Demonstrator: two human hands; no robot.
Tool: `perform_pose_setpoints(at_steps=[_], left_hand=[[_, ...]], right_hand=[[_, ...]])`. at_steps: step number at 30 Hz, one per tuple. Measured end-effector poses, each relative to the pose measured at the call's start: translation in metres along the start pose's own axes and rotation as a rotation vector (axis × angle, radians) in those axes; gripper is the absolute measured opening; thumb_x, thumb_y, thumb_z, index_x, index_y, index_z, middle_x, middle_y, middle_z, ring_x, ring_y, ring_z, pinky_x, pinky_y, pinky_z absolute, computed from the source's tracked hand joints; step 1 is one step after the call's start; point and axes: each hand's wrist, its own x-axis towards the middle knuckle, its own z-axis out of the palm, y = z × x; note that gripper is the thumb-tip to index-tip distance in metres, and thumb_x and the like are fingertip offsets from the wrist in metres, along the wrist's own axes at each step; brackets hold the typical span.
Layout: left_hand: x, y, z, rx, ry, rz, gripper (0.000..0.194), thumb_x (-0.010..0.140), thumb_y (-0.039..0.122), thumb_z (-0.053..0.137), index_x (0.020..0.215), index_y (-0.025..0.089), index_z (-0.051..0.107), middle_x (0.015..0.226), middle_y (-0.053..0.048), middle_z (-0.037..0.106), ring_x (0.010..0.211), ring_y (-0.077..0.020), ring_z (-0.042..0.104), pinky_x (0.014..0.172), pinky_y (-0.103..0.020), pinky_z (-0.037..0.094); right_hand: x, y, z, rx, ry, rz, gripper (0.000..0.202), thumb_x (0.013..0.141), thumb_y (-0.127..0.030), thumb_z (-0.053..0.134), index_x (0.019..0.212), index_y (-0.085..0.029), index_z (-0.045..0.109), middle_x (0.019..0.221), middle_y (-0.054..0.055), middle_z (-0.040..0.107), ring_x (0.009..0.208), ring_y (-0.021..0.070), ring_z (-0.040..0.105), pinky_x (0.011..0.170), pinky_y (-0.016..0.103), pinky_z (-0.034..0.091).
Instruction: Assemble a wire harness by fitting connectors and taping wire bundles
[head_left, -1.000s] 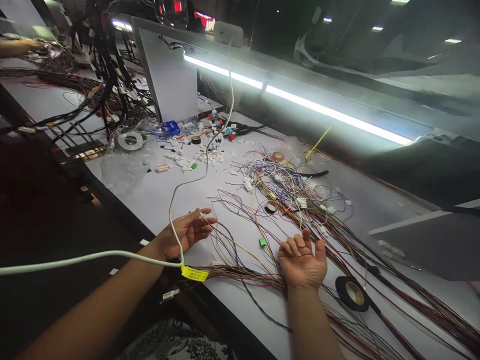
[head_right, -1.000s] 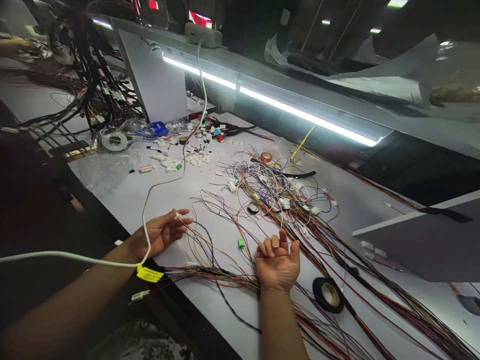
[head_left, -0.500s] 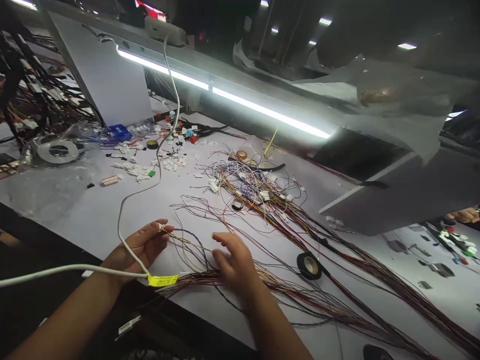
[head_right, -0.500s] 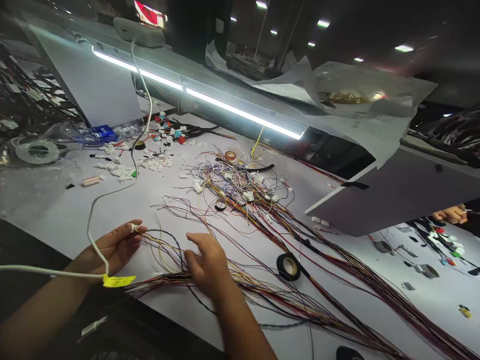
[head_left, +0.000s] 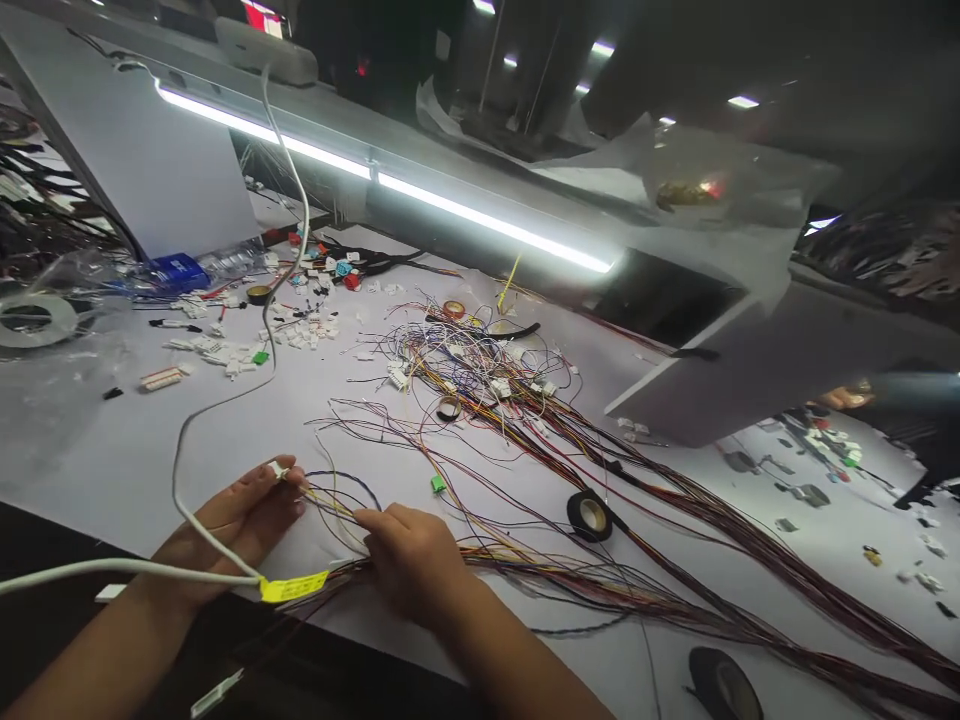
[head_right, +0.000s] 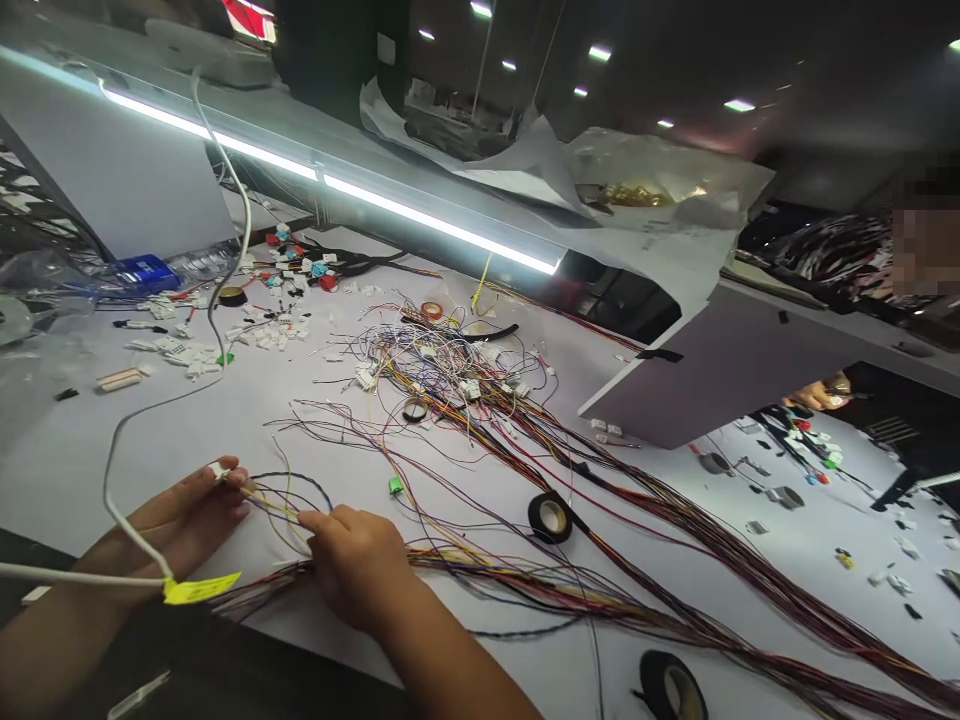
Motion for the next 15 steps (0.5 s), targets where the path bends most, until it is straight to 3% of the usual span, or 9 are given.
perform_pose_setpoints(at_steps=[4, 8, 10, 12, 15], left_hand=[[0.001, -0.003, 0.004, 0.045, -0.140, 0.062, 0.021, 0.078, 0.006, 0.060, 0.092, 0.018, 0.069, 0.079, -0.004, 0.069, 0.091, -0.0211, 0.068, 0.082, -0.032, 0.059], [-0.006, -0.002, 0.001, 0.196, -0.223, 0.111, 0.017, 0.080, 0.032, 0.066, 0.092, 0.022, 0.072, 0.053, 0.000, 0.059, 0.062, -0.0191, 0.063, 0.072, -0.032, 0.060], [-0.009, 0.002, -0.001, 0.425, -0.243, 0.125, 0.028, 0.078, 0.046, 0.066, 0.087, 0.021, 0.074, 0.040, 0.000, 0.052, 0.053, -0.0203, 0.060, 0.070, -0.032, 0.058], [-0.011, 0.007, -0.002, 0.741, -0.188, 0.192, 0.027, 0.071, 0.048, 0.072, 0.083, 0.024, 0.076, 0.037, -0.001, 0.053, 0.049, -0.0201, 0.059, 0.060, -0.028, 0.056], [-0.008, 0.017, 0.002, 1.231, -0.117, 0.449, 0.022, 0.059, 0.043, 0.080, 0.079, 0.034, 0.076, 0.044, 0.005, 0.059, 0.044, -0.0155, 0.054, 0.046, -0.022, 0.048]], right_hand=[[0.006, 0.000, -0.020, 0.190, -0.034, 0.033, 0.034, 0.089, -0.023, 0.053, 0.123, -0.023, 0.056, 0.096, 0.004, 0.066, 0.088, 0.0162, 0.063, 0.080, 0.027, 0.049], [0.017, 0.021, -0.062, 0.375, 0.092, 0.078, 0.028, 0.088, -0.026, 0.056, 0.116, -0.022, 0.062, 0.103, 0.005, 0.068, 0.092, 0.0152, 0.063, 0.086, 0.029, 0.050], [0.025, 0.046, -0.085, 0.347, 0.162, 0.185, 0.026, 0.090, -0.028, 0.053, 0.113, -0.022, 0.064, 0.097, 0.004, 0.069, 0.082, 0.0140, 0.064, 0.078, 0.027, 0.051], [0.035, 0.082, -0.110, 0.211, 0.185, 0.316, 0.027, 0.091, -0.031, 0.051, 0.112, -0.023, 0.065, 0.097, 0.003, 0.071, 0.082, 0.0143, 0.065, 0.076, 0.027, 0.052], [0.050, 0.145, -0.148, -0.085, 0.220, 0.515, 0.028, 0.090, -0.029, 0.050, 0.110, -0.023, 0.068, 0.107, 0.004, 0.070, 0.097, 0.0177, 0.064, 0.088, 0.031, 0.048]])
